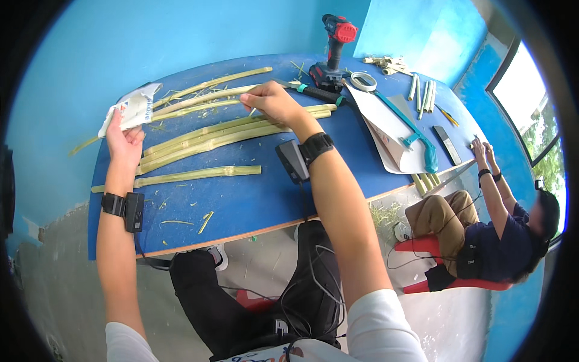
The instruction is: Sanding or wiping down bamboo strips with a cloth or sandpaper.
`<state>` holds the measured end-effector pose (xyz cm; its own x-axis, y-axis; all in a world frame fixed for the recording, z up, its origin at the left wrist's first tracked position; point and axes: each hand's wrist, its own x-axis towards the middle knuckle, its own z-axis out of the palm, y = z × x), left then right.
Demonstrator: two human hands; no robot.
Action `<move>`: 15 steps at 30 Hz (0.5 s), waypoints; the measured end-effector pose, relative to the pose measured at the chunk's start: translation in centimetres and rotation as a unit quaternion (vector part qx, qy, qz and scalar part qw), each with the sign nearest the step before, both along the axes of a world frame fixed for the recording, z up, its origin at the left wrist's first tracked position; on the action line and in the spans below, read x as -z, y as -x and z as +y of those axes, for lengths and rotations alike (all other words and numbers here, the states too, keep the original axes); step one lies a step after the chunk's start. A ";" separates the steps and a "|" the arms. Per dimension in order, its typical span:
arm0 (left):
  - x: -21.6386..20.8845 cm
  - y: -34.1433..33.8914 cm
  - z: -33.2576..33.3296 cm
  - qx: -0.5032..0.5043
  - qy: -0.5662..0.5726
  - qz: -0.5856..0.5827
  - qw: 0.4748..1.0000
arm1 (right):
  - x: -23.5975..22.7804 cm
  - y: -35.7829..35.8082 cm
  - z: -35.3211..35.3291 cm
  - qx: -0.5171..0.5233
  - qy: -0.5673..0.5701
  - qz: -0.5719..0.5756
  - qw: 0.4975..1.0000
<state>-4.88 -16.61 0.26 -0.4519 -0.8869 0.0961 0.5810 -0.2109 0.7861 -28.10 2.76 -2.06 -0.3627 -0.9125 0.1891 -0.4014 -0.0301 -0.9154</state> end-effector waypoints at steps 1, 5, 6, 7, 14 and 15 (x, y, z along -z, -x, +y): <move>-0.1 0.1 -0.1 -0.012 -0.005 0.009 1.000 | 0.5 0.9 -0.8 -0.003 0.009 -0.008 1.000; 0.4 0.7 0.2 -0.018 -0.011 0.022 1.000 | 0.5 1.6 -0.4 -0.015 0.001 -0.032 0.999; 0.5 0.6 0.3 -0.012 -0.005 0.020 1.000 | 0.6 1.2 -0.5 -0.012 0.031 -0.063 0.997; 0.6 0.4 0.5 -0.016 -0.014 0.021 1.000 | 0.7 0.7 -0.8 -0.009 0.061 -0.095 0.994; 0.4 0.7 1.8 -0.005 -0.047 0.018 0.999 | 1.4 -0.1 -1.1 -0.090 0.252 -0.422 0.866; 0.3 0.6 2.2 -0.007 -0.051 0.016 0.999 | 0.9 -0.4 -1.1 -0.093 0.256 -0.447 0.852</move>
<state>-5.52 -14.45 0.01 -0.4384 -0.8986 0.0197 0.6087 -0.2807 0.7420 -27.71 1.70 -3.01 -0.4283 -0.8510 0.3039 0.5055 -0.5044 -0.7000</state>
